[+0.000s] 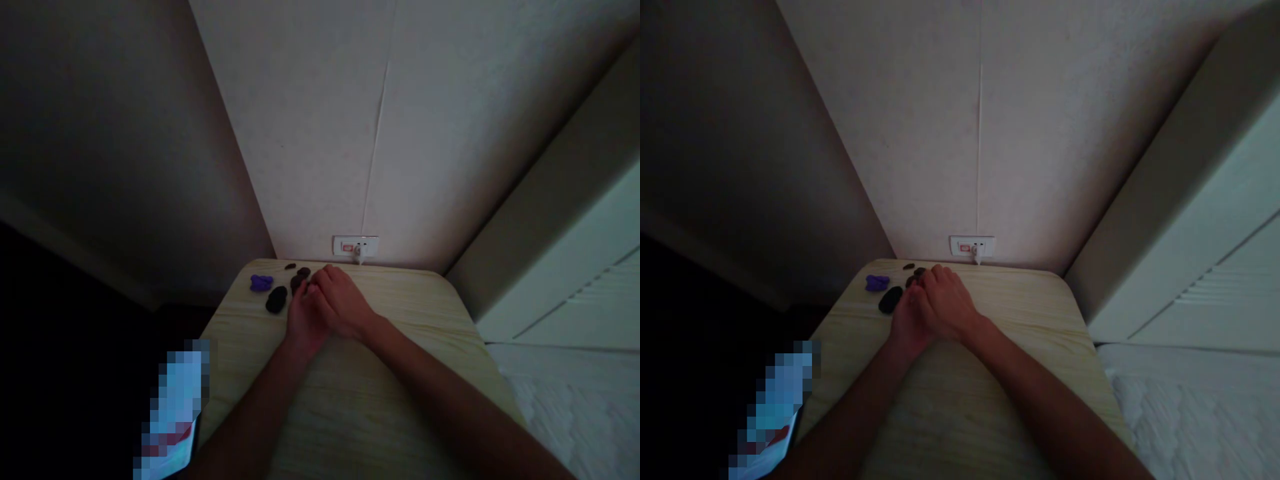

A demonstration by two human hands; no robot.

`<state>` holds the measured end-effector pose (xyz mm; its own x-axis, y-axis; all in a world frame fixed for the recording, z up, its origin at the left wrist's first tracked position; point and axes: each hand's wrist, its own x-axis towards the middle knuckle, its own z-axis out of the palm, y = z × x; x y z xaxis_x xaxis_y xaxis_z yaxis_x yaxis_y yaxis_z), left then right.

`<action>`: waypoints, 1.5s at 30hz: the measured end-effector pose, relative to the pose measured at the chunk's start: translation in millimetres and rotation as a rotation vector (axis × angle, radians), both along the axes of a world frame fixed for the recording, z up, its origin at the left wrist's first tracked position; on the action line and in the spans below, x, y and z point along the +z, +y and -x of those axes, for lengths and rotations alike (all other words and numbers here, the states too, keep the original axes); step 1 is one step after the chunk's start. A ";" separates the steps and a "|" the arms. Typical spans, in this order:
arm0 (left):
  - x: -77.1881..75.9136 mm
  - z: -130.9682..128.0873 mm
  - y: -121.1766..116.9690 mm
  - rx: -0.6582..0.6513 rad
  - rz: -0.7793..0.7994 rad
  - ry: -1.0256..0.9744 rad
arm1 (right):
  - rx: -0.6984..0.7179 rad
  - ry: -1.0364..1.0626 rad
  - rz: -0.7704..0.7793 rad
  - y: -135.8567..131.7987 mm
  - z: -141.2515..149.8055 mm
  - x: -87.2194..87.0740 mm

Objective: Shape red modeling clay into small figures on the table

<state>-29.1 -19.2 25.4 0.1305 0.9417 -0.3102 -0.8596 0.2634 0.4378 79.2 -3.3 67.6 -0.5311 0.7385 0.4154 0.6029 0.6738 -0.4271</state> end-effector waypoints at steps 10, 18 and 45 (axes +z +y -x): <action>-5.2 2.5 12.4 0.084 0.119 -0.075 | 0.131 0.112 0.140 14.7 -16.7 10.5; -5.1 4.0 11.0 0.014 0.077 0.059 | 0.019 0.244 0.262 28.9 -33.6 13.9; -34.8 5.7 3.3 0.157 -0.730 1.594 | 0.141 0.179 0.300 32.8 -40.0 12.1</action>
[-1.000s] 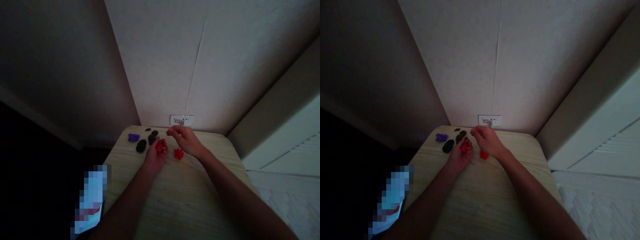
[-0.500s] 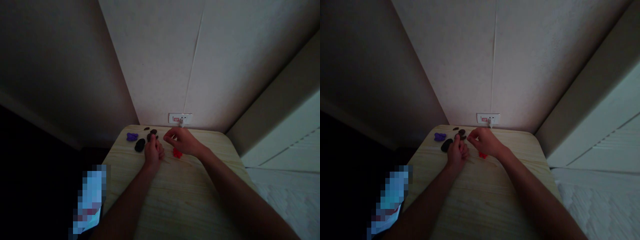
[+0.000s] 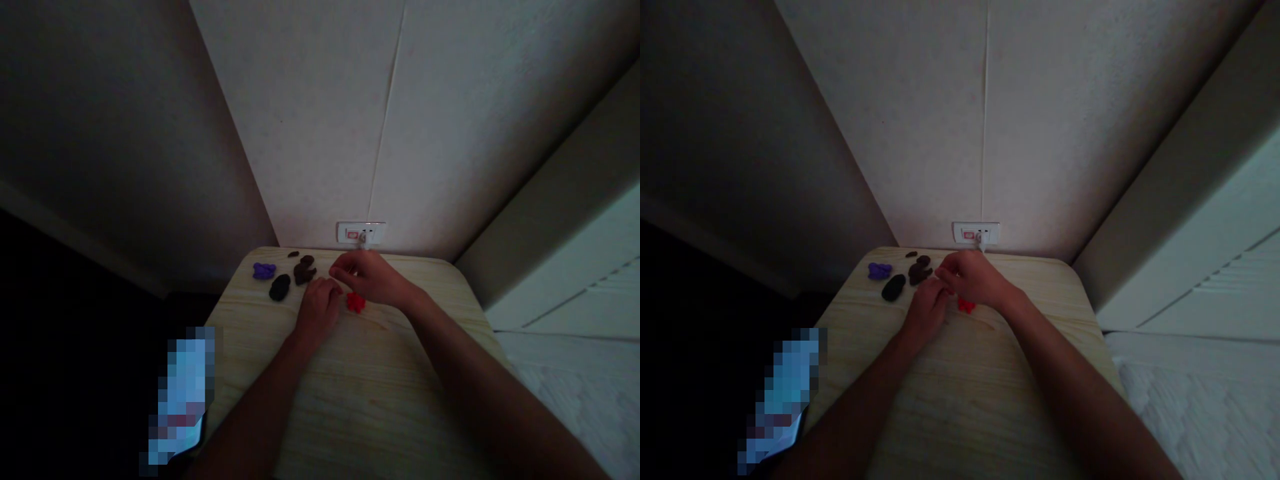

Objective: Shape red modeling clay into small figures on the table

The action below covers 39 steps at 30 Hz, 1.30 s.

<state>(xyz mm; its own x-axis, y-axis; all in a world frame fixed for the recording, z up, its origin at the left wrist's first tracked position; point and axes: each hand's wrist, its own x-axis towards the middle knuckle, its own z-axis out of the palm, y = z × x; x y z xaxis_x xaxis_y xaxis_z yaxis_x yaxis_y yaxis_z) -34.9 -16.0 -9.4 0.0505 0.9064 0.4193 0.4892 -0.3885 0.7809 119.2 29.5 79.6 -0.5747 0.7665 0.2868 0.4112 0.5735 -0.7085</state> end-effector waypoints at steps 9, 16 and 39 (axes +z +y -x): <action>1.6 -1.1 -1.1 0.007 0.011 -0.012 | -0.011 -0.028 -0.013 -0.8 0.3 1.3; 9.6 -0.7 -1.3 0.062 0.096 -0.152 | 0.012 -0.049 0.035 4.1 0.2 -8.9; 8.1 6.4 1.8 0.274 0.086 -0.376 | 0.018 -0.313 0.079 8.1 3.7 -26.9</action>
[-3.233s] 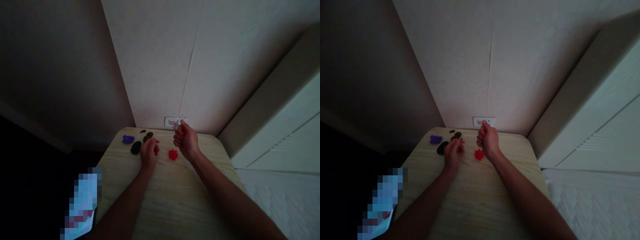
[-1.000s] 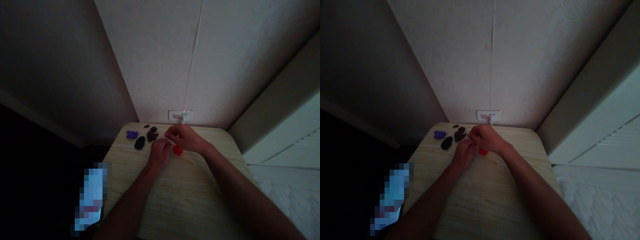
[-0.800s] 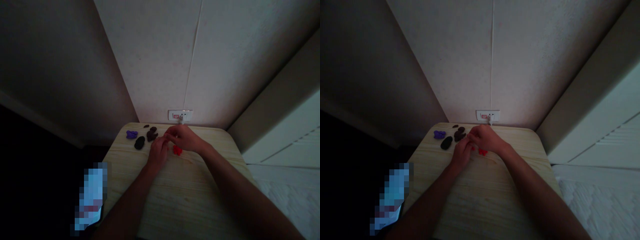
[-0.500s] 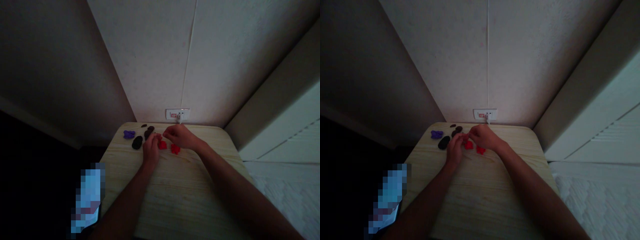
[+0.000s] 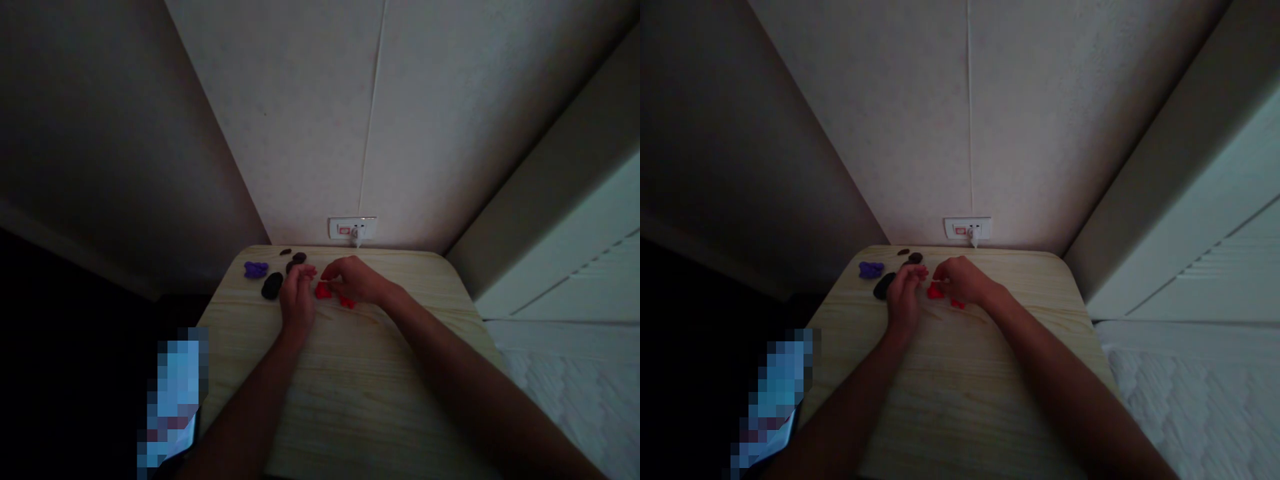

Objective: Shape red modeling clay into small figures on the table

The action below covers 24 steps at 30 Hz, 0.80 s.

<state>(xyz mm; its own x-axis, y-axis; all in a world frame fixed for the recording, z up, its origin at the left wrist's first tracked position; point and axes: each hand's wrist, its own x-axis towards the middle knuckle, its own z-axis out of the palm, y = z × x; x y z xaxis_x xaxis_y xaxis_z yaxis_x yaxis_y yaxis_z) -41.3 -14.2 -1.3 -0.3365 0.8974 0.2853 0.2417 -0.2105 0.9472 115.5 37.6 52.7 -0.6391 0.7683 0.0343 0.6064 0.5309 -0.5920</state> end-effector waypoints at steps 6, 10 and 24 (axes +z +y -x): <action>2.5 1.0 -0.7 0.050 -0.063 0.060 | -0.023 0.005 -0.048 1.5 0.0 -0.7; 4.9 3.0 1.1 0.084 -0.119 0.098 | -0.036 0.020 -0.075 1.8 1.5 1.1; 34.7 52.9 -5.6 0.377 -0.011 0.287 | 0.001 0.085 -0.048 -10.8 5.9 25.0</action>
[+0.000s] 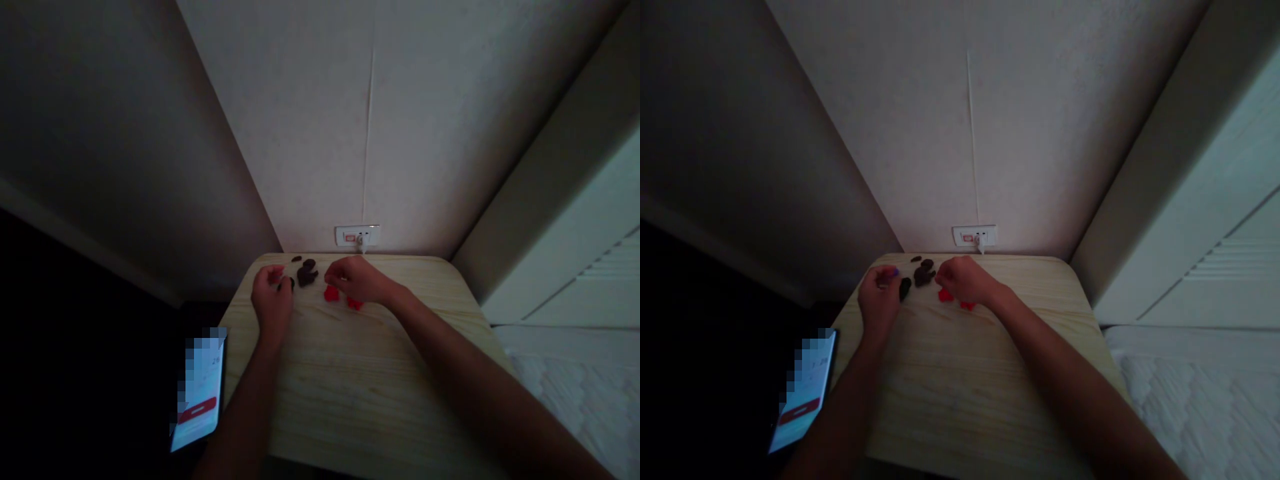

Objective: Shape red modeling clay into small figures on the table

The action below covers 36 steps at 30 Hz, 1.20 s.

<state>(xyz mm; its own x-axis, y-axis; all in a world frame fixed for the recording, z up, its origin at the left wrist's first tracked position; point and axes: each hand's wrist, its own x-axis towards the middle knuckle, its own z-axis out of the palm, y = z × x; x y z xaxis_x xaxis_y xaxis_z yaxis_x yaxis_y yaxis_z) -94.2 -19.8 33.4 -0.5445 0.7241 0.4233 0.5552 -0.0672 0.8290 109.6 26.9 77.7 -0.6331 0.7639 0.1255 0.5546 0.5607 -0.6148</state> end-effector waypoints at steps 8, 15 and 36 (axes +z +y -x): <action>-20.2 23.0 -21.4 -0.065 0.350 0.437 | 0.028 0.076 -0.021 -7.1 -4.8 11.4; -24.5 20.9 -16.7 -0.120 0.293 0.462 | 0.029 0.074 -0.014 -10.7 -6.2 15.4; -10.7 -28.5 -77.3 -0.525 0.214 -0.634 | -0.010 0.295 0.222 -69.7 8.7 -20.7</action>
<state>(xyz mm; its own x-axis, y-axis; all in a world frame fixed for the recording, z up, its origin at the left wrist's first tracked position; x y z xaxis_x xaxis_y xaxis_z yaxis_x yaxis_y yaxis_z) -65.7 -97.1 22.7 -0.2034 0.9788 -0.0237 -0.0783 0.0079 0.9969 100.8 -42.8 57.0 -0.5864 0.7992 0.1317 0.3403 0.3907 -0.8553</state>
